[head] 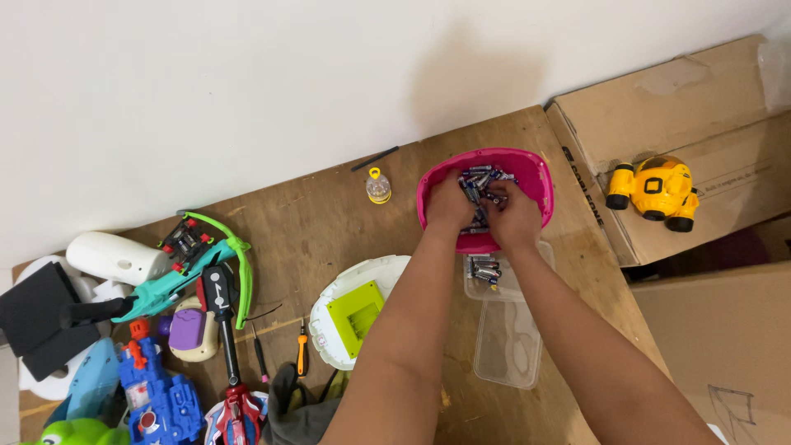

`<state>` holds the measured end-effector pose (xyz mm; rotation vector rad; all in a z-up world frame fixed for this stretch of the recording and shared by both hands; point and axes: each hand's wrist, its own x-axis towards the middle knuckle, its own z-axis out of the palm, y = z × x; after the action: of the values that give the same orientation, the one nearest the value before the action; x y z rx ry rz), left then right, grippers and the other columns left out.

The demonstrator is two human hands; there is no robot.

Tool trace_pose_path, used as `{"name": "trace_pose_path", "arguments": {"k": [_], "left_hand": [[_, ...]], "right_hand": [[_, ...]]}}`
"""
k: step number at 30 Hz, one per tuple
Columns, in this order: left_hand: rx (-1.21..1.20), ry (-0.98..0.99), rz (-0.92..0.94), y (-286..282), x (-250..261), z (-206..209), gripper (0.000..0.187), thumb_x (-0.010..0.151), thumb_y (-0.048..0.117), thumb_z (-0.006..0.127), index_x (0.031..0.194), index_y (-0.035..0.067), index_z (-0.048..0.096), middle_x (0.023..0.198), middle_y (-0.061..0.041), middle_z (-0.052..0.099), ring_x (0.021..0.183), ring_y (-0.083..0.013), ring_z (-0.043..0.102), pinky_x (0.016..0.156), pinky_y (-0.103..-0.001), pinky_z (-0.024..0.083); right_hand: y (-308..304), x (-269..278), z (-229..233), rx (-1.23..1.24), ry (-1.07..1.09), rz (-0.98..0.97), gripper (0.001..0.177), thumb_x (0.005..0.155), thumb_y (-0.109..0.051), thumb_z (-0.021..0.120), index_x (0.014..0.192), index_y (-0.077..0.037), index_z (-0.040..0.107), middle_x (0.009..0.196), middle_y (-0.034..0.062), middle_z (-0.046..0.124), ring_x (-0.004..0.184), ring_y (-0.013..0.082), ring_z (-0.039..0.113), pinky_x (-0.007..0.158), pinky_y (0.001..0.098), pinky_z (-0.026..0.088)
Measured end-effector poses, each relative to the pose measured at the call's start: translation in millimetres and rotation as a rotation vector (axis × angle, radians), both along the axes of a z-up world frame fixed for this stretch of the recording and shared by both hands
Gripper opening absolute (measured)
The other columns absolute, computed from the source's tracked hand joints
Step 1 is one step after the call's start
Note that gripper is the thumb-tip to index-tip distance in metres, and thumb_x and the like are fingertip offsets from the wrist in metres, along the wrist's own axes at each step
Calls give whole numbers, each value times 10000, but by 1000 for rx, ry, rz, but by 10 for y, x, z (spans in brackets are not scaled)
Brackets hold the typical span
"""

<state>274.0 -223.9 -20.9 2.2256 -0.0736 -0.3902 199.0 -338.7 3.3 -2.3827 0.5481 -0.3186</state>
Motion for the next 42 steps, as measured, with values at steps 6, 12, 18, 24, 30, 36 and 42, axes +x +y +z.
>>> {"name": "trace_pose_path", "arguments": {"k": [6,12,18,24,30,36,42], "left_hand": [[27,-73,-69,102,-125,372,547,718,146,797,1245,140,650,1191,-192,708,1156,-377,651,970,-461,523],[-179,-144,-2,279,-304,550,365,748,110,727,1112,130,725,979,-135,785,992,-297,755,901,-403,583],[-141,-191,61,479,-618,729,285,743,82,735,1011,169,780,936,-110,784,939,-304,745,856,-413,574],[-195,-127,68,679,-990,734,227,781,171,785,1007,182,792,915,-108,769,888,-285,746,810,-408,580],[-134,-151,111,1042,-1395,568,203,822,230,790,1017,181,818,962,-92,785,912,-275,738,820,-401,568],[-122,-48,259,1657,-1982,250,216,817,279,808,1008,179,820,951,-99,787,902,-269,753,838,-384,582],[-46,-133,514,2511,-2523,-10,384,777,268,806,1117,102,738,1006,-147,734,937,-322,708,830,-440,548]], "right_hand": [[-40,-1,93,-216,-207,165,310,779,-90,860,1065,-93,742,917,115,807,864,277,755,770,453,515],[13,-126,172,207,-309,130,332,891,-80,800,1194,-68,665,920,143,767,854,171,746,729,291,547],[234,-363,157,529,-275,46,225,1002,-116,733,1175,-10,636,915,102,779,793,64,636,677,231,492],[501,-635,231,716,-259,55,224,968,-132,690,1141,-7,621,945,41,779,803,78,706,628,258,543],[853,-950,94,648,-285,46,258,958,-177,787,1105,3,676,956,82,765,865,116,708,735,247,555],[1426,-1332,-280,717,-137,169,322,876,-151,811,1127,-10,667,957,87,761,851,135,716,713,259,555],[2036,-1703,-538,821,28,220,340,881,-108,789,1177,10,672,949,149,784,834,159,744,722,263,569]]}}
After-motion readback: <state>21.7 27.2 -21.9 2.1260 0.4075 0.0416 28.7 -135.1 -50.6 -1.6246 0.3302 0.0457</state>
